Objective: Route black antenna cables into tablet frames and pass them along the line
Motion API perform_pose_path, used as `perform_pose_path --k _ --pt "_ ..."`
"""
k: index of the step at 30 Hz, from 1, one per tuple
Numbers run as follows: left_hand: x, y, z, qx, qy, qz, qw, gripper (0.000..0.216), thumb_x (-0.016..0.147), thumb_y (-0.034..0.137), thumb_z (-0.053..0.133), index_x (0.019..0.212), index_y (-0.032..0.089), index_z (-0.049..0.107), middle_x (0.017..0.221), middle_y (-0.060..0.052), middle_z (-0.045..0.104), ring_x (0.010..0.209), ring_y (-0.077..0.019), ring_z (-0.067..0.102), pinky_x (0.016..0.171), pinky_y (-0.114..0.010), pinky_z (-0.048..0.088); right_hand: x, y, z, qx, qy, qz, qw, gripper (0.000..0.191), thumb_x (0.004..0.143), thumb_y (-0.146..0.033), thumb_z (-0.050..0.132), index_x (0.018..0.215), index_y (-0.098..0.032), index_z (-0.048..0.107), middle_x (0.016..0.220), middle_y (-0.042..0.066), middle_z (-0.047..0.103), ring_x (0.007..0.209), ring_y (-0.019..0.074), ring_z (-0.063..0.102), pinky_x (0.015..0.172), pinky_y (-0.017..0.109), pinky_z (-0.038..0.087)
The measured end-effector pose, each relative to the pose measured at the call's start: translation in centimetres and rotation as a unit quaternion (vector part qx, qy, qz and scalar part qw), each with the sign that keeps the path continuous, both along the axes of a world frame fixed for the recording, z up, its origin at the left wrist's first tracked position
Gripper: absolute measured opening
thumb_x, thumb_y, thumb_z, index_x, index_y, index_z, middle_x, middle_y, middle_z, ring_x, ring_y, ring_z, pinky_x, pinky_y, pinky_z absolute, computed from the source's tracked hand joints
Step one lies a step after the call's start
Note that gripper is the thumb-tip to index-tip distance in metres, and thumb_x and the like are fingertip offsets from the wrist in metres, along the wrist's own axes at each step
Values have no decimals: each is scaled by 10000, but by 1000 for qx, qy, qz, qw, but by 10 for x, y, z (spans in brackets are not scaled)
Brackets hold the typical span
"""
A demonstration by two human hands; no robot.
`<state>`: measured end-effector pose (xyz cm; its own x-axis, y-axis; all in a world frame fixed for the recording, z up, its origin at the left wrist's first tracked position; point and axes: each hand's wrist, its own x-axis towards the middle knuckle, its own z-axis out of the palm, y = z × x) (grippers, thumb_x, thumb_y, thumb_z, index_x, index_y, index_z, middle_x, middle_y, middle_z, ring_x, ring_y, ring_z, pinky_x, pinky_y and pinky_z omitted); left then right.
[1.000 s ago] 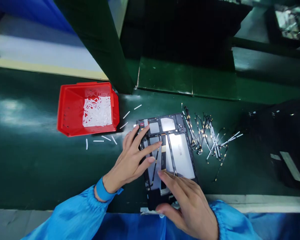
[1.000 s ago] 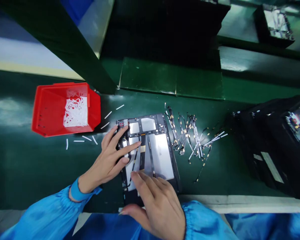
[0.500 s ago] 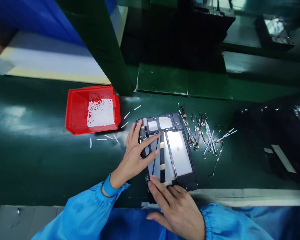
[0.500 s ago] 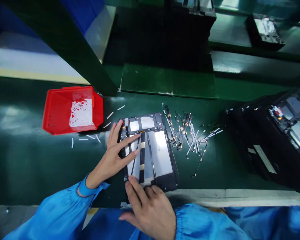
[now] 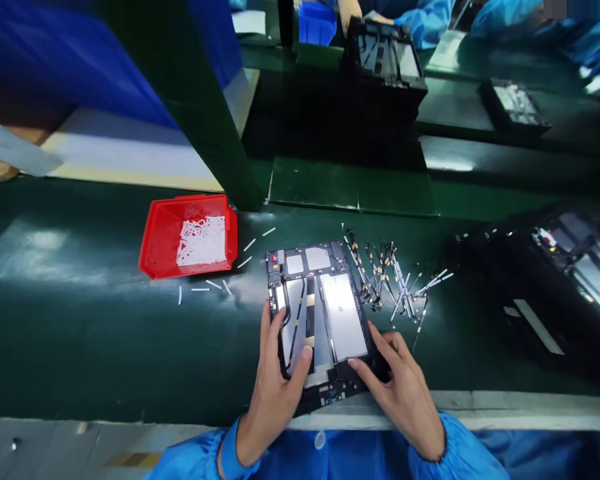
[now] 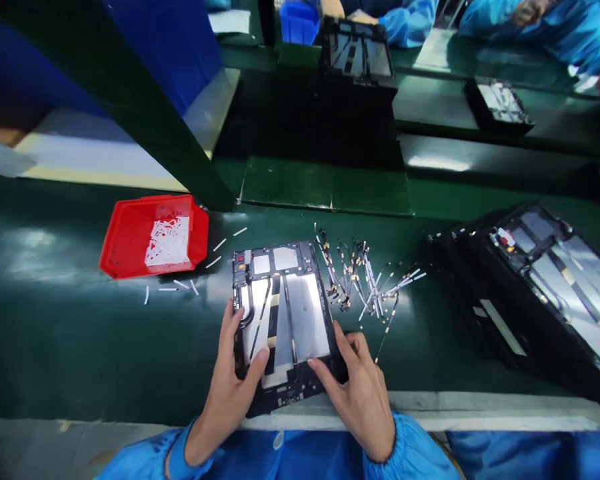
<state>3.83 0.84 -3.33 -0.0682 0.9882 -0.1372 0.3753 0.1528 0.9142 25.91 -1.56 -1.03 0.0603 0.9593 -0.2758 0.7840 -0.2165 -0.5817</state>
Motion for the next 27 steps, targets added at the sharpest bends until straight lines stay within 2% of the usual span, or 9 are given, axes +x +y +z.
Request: perform_pose_path --k 3,5,9,13,15,17,21,23,27 --pt "5 -6 0 6 -10 31 999 642 928 342 557 1491 345 248 1624 5 170 1494 -248 166 1230 -480 123 0 -3 -4 -2 90 -18 996 562 865 -494 611 1377 -276 537 1229 91 552 1058 229 629 867 306 549" --pt "3 -7 6 7 -48 60 997 649 921 352 565 1491 349 254 1602 5 242 1482 -250 208 1228 -481 138 -1 -6 -5 -19 194 -40 980 556 829 -471 666 1342 -278 579 1279 76 582 1119 247 609 944 330 514" --pt "4 -1 32 30 -162 99 981 640 920 466 512 1495 319 273 1591 2 276 1477 -264 226 1229 -430 176 0 -6 4 -49 437 -166 883 666 757 -485 733 1361 -275 547 1007 48 730 934 253 682 903 398 531" --pt "16 28 44 157 -195 36 967 653 927 634 318 1481 287 312 1614 -30 185 1476 -319 209 1189 -473 273 21 24 38 6 485 -287 826 592 691 -423 791 1248 -283 651 1153 76 701 1027 284 664 890 403 542" --pt "20 46 35 210 -149 -22 966 601 957 581 300 1482 288 297 1624 -47 111 1482 -337 173 1179 -515 266 40 57 60 43 483 -314 816 541 727 -399 768 1245 -295 652 1185 76 688 950 243 688 790 349 579" --pt "20 61 21 246 -83 -87 962 566 978 523 302 1487 276 278 1621 -71 75 1486 -337 147 1179 -527 252 61 105 81 108 484 -300 815 547 725 -351 774 1253 -296 640 1082 52 716 767 167 688 645 258 578" --pt "13 75 -3 236 8 -188 953 516 991 474 306 1464 266 316 1603 -107 98 1468 -324 218 1146 -515 322 96 226 111 187 474 -249 824 413 792 -308 729 1191 -257 638 790 -38 663 480 45 524 459 155 468" --pt "9 76 -9 236 33 -214 947 514 985 476 328 1447 253 355 1594 -131 135 1451 -330 264 1125 -516 355 107 288 121 201 456 -241 833 278 893 -313 639 1139 -186 622 842 -12 646 561 58 560 516 181 494" --pt "13 80 -19 298 70 -207 929 524 954 542 377 1373 246 483 1540 -161 316 1407 -341 366 1075 -510 424 105 378 140 227 412 -220 855 309 948 -351 569 1189 -157 572 1156 77 607 957 178 629 801 369 553"
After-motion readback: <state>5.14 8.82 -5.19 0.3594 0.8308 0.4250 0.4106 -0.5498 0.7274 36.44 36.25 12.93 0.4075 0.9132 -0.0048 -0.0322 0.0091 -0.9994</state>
